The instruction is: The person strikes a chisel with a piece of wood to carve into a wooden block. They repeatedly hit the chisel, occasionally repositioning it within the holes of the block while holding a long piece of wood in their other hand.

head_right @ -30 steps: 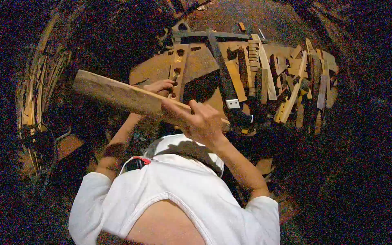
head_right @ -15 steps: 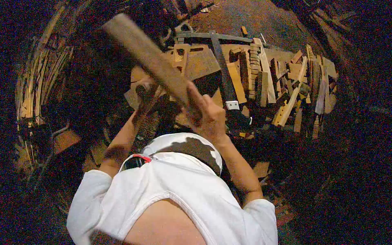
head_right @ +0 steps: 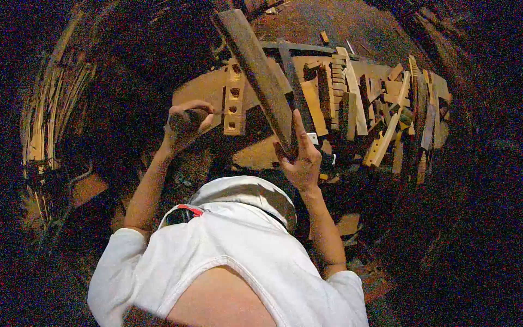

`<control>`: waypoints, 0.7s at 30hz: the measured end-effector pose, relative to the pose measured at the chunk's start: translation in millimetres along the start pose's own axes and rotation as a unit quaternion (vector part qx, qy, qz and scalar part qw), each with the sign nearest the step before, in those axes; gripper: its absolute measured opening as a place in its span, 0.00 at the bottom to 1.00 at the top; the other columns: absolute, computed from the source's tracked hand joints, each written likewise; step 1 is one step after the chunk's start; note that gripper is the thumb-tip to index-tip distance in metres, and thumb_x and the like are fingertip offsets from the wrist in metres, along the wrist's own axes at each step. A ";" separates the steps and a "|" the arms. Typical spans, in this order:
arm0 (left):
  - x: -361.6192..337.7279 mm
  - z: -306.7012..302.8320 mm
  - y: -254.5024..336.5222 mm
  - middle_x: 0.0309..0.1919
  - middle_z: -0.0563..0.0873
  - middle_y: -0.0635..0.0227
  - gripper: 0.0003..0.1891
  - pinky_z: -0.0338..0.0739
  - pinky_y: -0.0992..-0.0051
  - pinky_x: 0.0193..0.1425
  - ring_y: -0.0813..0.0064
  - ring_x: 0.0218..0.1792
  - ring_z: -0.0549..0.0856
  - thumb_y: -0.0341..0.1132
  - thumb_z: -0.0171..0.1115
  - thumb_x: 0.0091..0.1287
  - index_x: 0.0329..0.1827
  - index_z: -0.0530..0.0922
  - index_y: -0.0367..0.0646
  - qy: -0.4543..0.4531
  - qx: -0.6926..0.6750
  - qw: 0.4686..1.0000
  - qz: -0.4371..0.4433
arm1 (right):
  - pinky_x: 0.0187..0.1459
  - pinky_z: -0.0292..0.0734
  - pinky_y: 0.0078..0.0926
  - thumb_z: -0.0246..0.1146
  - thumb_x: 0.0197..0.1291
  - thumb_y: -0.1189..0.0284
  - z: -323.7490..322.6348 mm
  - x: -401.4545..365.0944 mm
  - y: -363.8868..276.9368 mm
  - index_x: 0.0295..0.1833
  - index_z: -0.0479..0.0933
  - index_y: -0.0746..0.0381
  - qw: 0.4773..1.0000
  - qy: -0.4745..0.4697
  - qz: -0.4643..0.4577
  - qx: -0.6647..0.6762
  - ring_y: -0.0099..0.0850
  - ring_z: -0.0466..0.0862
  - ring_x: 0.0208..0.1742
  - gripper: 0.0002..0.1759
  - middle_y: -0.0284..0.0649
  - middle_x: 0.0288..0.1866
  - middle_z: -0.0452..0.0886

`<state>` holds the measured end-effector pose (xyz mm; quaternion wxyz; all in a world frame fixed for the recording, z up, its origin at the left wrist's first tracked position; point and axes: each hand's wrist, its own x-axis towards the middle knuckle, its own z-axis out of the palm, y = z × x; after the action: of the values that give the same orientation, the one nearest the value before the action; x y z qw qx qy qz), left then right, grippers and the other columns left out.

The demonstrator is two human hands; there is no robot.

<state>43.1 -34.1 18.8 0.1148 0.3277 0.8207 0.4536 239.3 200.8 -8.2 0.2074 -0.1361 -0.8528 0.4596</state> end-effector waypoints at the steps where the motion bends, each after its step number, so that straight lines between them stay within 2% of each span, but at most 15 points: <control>1: 0.7 1.1 -5.2 0.30 0.88 0.64 0.11 0.81 0.70 0.38 0.71 0.31 0.86 0.37 0.71 0.64 0.46 0.84 0.41 0.012 0.091 0.995 0.034 | 0.49 0.85 0.36 0.74 0.57 0.69 1.9 -0.4 2.3 0.83 0.59 0.51 1.000 0.005 0.001 0.000 0.43 0.90 0.50 0.49 0.54 0.59 0.85; 2: 2.8 0.6 -6.4 0.29 0.87 0.56 0.13 0.82 0.63 0.37 0.59 0.29 0.88 0.41 0.68 0.65 0.45 0.84 0.41 0.024 0.182 0.981 0.068 | 0.49 0.85 0.37 0.74 0.57 0.69 3.8 -0.4 4.0 0.83 0.58 0.50 1.000 0.009 0.001 -0.001 0.45 0.90 0.51 0.49 0.54 0.58 0.85; 3: 6.7 -0.1 -5.8 0.29 0.87 0.56 0.13 0.82 0.63 0.37 0.59 0.29 0.88 0.41 0.68 0.65 0.45 0.84 0.41 0.024 0.182 0.981 0.067 | 0.49 0.85 0.37 0.74 0.57 0.69 4.4 -0.7 5.3 0.83 0.58 0.50 1.000 0.008 0.000 0.000 0.45 0.90 0.51 0.49 0.54 0.58 0.85; 5: 18.1 0.1 -1.4 0.34 0.89 0.53 0.15 0.85 0.63 0.43 0.54 0.34 0.90 0.41 0.73 0.59 0.44 0.85 0.41 0.002 0.189 0.981 -0.037 | 0.49 0.85 0.39 0.74 0.57 0.69 3.7 -2.9 7.4 0.83 0.58 0.50 0.999 -0.007 0.031 -0.011 0.46 0.90 0.51 0.49 0.55 0.57 0.86; 6: 22.3 6.6 -12.2 0.34 0.89 0.53 0.15 0.85 0.63 0.43 0.54 0.34 0.90 0.41 0.73 0.59 0.44 0.85 0.41 0.006 0.191 0.981 -0.038 | 0.49 0.85 0.39 0.74 0.57 0.69 3.4 -3.0 7.4 0.83 0.58 0.50 1.000 -0.008 0.028 -0.009 0.46 0.90 0.51 0.49 0.55 0.57 0.86; 8: 27.2 30.0 -48.1 0.35 0.89 0.47 0.18 0.85 0.56 0.45 0.46 0.38 0.89 0.45 0.71 0.59 0.45 0.85 0.41 -0.035 0.212 0.973 -0.087 | 0.49 0.85 0.40 0.74 0.58 0.68 2.1 -2.4 6.8 0.82 0.59 0.51 0.997 -0.016 0.050 -0.054 0.46 0.90 0.51 0.48 0.54 0.57 0.86; 9: 26.9 35.3 -50.0 0.35 0.88 0.45 0.23 0.84 0.54 0.47 0.47 0.40 0.89 0.49 0.73 0.57 0.46 0.85 0.39 -0.080 0.251 0.960 -0.097 | 0.49 0.85 0.40 0.74 0.58 0.68 2.9 -2.0 7.8 0.82 0.59 0.51 0.997 -0.013 0.047 -0.054 0.46 0.90 0.51 0.48 0.54 0.57 0.86; 10: 20.6 53.4 -76.7 0.36 0.89 0.46 0.27 0.85 0.54 0.47 0.49 0.41 0.90 0.55 0.74 0.57 0.45 0.85 0.37 -0.081 0.266 0.955 -0.099 | 0.49 0.85 0.39 0.74 0.58 0.67 4.3 -2.8 10.8 0.82 0.59 0.51 0.998 -0.001 0.035 -0.044 0.46 0.90 0.51 0.48 0.54 0.57 0.86; 12: 12.6 75.9 -67.3 0.47 0.87 0.49 0.33 0.85 0.53 0.46 0.49 0.43 0.90 0.58 0.75 0.55 0.52 0.82 0.37 -0.138 0.343 0.913 -0.174 | 0.48 0.85 0.38 0.74 0.58 0.66 2.6 -4.7 11.3 0.82 0.60 0.51 0.999 0.012 0.023 -0.037 0.46 0.90 0.51 0.48 0.54 0.56 0.86; 13: 8.5 83.2 -60.0 0.47 0.87 0.49 0.33 0.85 0.53 0.46 0.49 0.43 0.90 0.58 0.75 0.55 0.52 0.82 0.37 -0.138 0.342 0.913 -0.173 | 0.48 0.85 0.38 0.74 0.58 0.65 0.2 -5.2 8.7 0.82 0.60 0.51 0.999 0.020 0.019 -0.042 0.46 0.90 0.51 0.47 0.54 0.57 0.86; 15: 2.6 90.7 -44.6 0.58 0.81 0.52 0.41 0.84 0.50 0.46 0.47 0.44 0.89 0.57 0.78 0.53 0.63 0.74 0.41 -0.090 0.338 0.914 -0.204 | 0.47 0.85 0.38 0.75 0.59 0.65 -1.6 -7.4 8.9 0.81 0.60 0.51 0.998 0.027 0.013 -0.046 0.46 0.90 0.50 0.47 0.53 0.57 0.86; 16: -1.8 96.0 -45.9 0.58 0.81 0.52 0.41 0.84 0.50 0.46 0.47 0.44 0.89 0.57 0.78 0.53 0.63 0.74 0.41 -0.087 0.337 0.915 -0.205 | 0.47 0.85 0.37 0.74 0.59 0.65 -1.2 -9.4 13.7 0.81 0.61 0.52 0.997 0.034 0.013 -0.061 0.46 0.90 0.50 0.46 0.53 0.58 0.86; 18: -8.0 103.3 -47.6 0.61 0.77 0.53 0.47 0.83 0.48 0.47 0.46 0.46 0.89 0.54 0.81 0.50 0.69 0.67 0.44 -0.042 0.343 0.914 -0.214 | 0.47 0.85 0.37 0.74 0.60 0.65 -0.5 -10.1 14.8 0.81 0.61 0.53 0.997 0.037 0.007 -0.074 0.45 0.90 0.50 0.46 0.53 0.58 0.85; 19: -9.3 106.7 -48.8 0.58 0.78 0.54 0.48 0.83 0.47 0.48 0.46 0.46 0.89 0.53 0.82 0.48 0.70 0.68 0.45 -0.047 0.320 0.917 -0.233 | 0.47 0.85 0.37 0.74 0.60 0.64 -1.2 -11.0 13.8 0.81 0.61 0.53 0.997 0.032 0.019 -0.069 0.45 0.90 0.50 0.45 0.53 0.59 0.85; 21: -8.2 105.1 -50.2 0.59 0.78 0.54 0.47 0.83 0.47 0.48 0.45 0.46 0.88 0.52 0.82 0.48 0.70 0.69 0.45 -0.053 0.324 0.916 -0.232 | 0.47 0.85 0.36 0.74 0.60 0.64 -3.8 -8.4 14.8 0.81 0.61 0.54 0.997 0.025 0.028 -0.069 0.45 0.90 0.50 0.45 0.53 0.60 0.85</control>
<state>78.6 12.3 -82.3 0.1475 0.1712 0.9684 0.1055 249.0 208.0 -20.7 0.2055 -0.1850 -0.8729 0.4020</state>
